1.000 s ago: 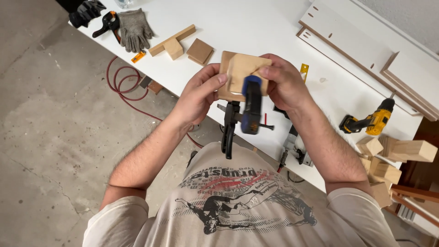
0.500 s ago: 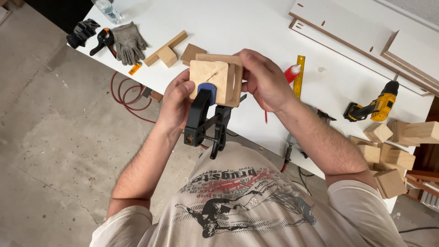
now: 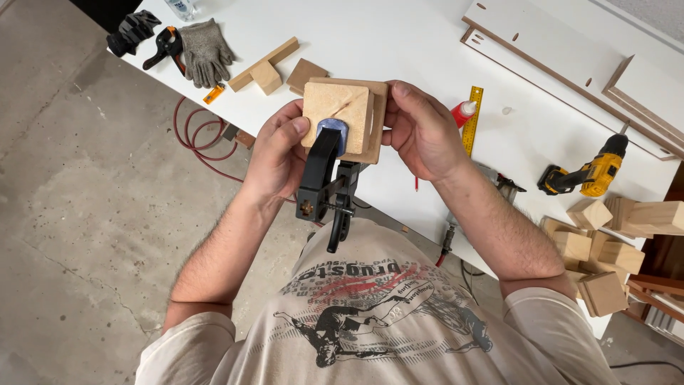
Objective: The person assembles small wooden boxes by clamping pieces together and securing them with a nail gun. They handle multiple wooden pieces, align them, and use a clamp and nail gun to fasten the joints. The person also uses a pencil to mark the wood during the process.
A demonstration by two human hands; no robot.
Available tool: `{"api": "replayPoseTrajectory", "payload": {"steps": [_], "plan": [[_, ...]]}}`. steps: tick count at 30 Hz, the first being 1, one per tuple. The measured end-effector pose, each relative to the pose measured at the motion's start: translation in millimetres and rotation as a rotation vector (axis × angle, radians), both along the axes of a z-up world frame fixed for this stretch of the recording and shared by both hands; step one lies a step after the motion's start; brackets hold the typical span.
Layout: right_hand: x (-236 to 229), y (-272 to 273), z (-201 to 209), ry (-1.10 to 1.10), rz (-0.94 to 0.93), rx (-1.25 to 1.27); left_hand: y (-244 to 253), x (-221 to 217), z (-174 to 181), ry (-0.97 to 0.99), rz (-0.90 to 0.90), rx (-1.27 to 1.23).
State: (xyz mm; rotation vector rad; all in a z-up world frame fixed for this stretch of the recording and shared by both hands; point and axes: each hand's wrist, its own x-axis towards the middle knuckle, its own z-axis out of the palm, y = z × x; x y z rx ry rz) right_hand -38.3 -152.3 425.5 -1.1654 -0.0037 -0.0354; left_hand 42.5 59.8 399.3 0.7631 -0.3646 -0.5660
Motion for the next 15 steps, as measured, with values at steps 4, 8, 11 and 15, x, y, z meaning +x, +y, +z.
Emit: {"api": "replayPoseTrajectory", "payload": {"steps": [4,8,11,15], "plan": [[-5.0,3.8,6.5,-0.037,0.018,0.013,0.7,-5.8,15.6,0.019,-0.020,-0.053],[-10.1,5.9,13.0,-0.061,0.020,0.014,0.3,-13.6,36.1,-0.010,-0.027,-0.089],[-13.8,8.1,17.2,-0.077,0.015,-0.001,-0.9,-12.6,32.6,-0.037,-0.031,-0.090],[-19.9,13.9,17.4,-0.122,-0.004,-0.025,-0.6,-11.7,18.7,-0.088,-0.019,-0.085]]}}
